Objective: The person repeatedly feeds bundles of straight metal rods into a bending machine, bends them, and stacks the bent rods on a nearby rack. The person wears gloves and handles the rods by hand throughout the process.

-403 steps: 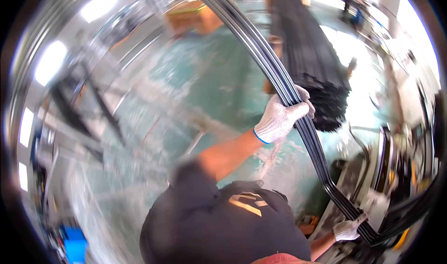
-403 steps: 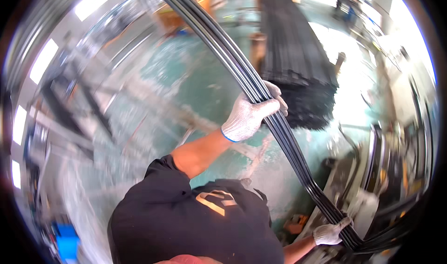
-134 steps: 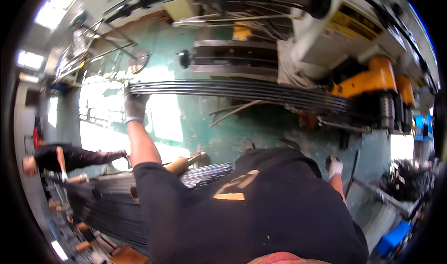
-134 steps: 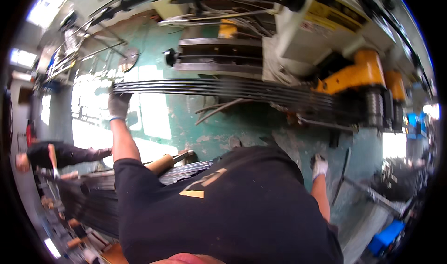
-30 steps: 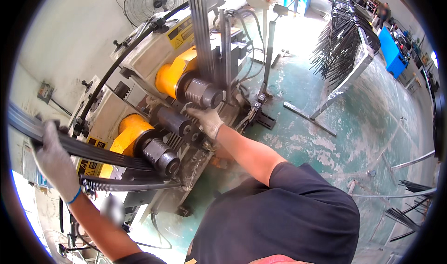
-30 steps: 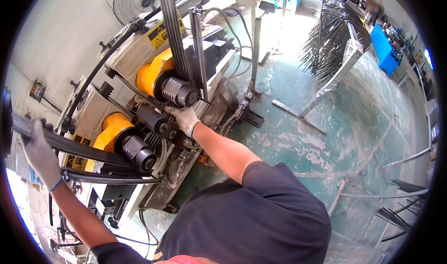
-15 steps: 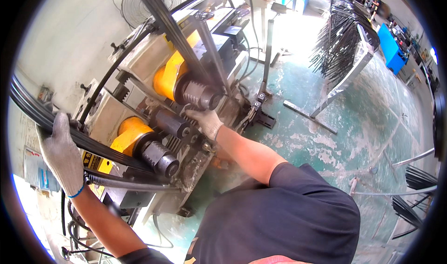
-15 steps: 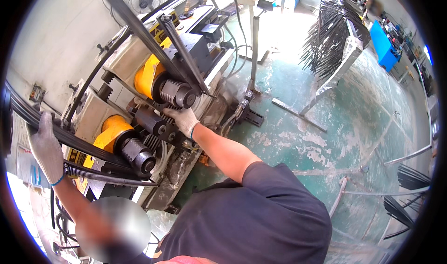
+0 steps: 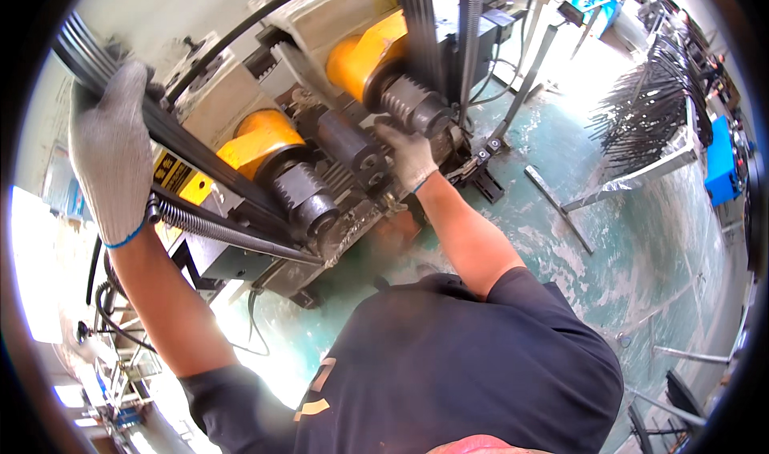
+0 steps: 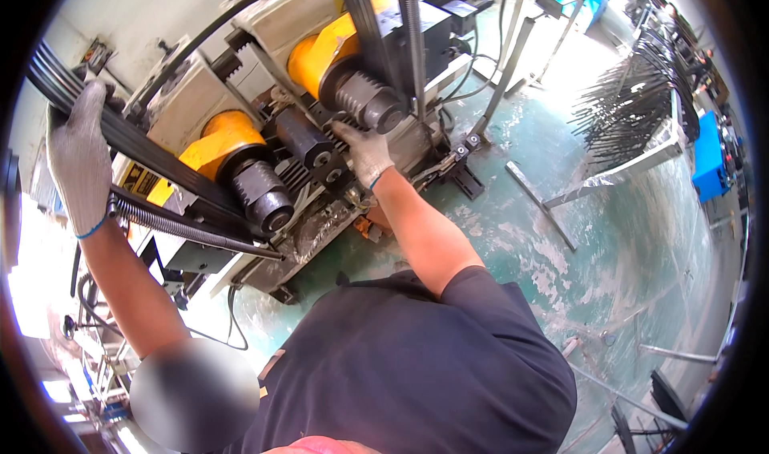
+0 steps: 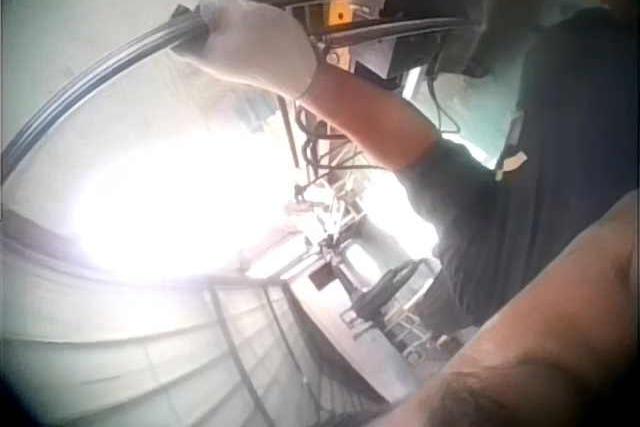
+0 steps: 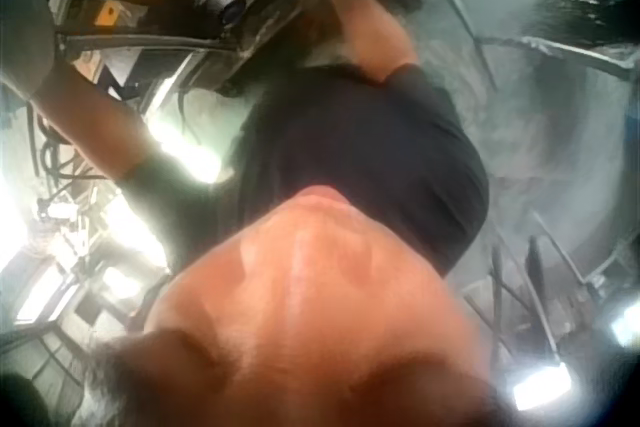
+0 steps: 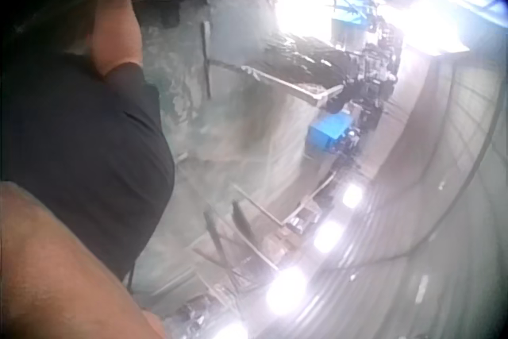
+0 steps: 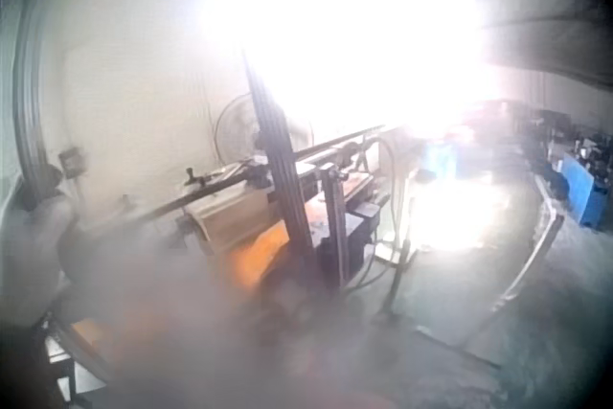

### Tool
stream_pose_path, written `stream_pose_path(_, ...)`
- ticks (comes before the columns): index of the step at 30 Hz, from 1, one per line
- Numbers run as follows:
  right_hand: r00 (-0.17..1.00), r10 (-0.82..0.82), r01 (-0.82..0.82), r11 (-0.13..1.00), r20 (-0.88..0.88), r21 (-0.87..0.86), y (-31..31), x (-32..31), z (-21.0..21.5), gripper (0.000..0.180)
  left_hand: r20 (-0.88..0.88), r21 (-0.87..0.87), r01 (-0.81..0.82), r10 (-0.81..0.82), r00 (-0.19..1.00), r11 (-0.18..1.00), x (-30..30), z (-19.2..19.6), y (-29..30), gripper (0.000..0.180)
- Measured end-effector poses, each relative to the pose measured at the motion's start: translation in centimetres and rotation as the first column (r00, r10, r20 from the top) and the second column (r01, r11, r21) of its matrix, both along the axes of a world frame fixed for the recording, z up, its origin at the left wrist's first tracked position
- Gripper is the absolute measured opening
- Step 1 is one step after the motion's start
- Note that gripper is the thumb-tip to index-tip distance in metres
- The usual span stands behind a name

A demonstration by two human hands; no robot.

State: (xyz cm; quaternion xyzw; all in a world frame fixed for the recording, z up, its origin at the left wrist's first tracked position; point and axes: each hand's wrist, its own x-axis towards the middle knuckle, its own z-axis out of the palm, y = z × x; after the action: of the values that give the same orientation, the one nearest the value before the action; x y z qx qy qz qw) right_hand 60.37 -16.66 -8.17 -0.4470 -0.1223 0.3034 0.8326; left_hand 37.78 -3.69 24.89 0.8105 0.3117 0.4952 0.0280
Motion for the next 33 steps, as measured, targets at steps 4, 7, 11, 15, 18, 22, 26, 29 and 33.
stream_pose_path(4,0.971,0.052,-0.024,0.992,0.233,-0.122,0.0,0.0,-0.8,0.026,-0.02,0.072,-0.007,0.008,1.0,0.997,-1.1,-0.1,1.1,0.043)
stream_pose_path(7,0.715,-0.014,0.128,0.985,0.699,-0.112,0.5,1.2,-4.5,0.042,-0.047,0.006,-0.015,0.015,0.999,1.0,-1.6,-0.3,1.8,0.041)
stream_pose_path(11,0.781,-0.045,0.141,0.985,0.623,-0.104,1.1,1.2,-4.8,0.034,-0.101,0.018,-0.023,0.025,0.995,1.0,-1.9,-0.5,2.7,0.043)
stream_pose_path(15,0.839,-0.023,0.124,0.981,0.544,-0.15,1.6,1.8,-5.7,0.038,-0.26,0.287,0.011,0.067,0.963,0.958,-2.7,-0.4,4.3,0.031)
stream_pose_path(18,0.966,0.018,0.014,0.993,0.257,-0.119,2.2,1.5,-5.0,0.043,-0.216,0.362,0.024,0.059,0.975,0.932,-3.2,-0.4,5.1,0.031)
stream_pose_path(22,0.79,-0.039,0.148,0.981,0.612,-0.129,2.7,2.9,-8.7,0.045,0.066,-0.193,0.101,-0.089,0.994,0.976,-1.1,0.3,0.4,0.039)
stream_pose_path(26,0.822,-0.062,0.132,0.988,0.566,-0.083,3.1,2.2,-8.3,0.03,0.134,-0.251,0.043,-0.009,0.991,0.967,-2.3,1.4,0.0,0.039)
stream_pose_path(29,0.942,-0.042,0.043,0.999,0.333,0.005,1.9,0.5,-6.5,0.023,0.09,-0.263,0.041,-0.018,0.996,0.964,-3.4,1.4,0.4,0.038)
stream_pose_path(33,0.929,-0.017,0.027,0.999,0.371,-0.021,1.7,0.4,-7.3,0.024,-0.007,-0.311,0.107,-0.115,0.993,0.944,-4.7,0.9,1.1,0.038)
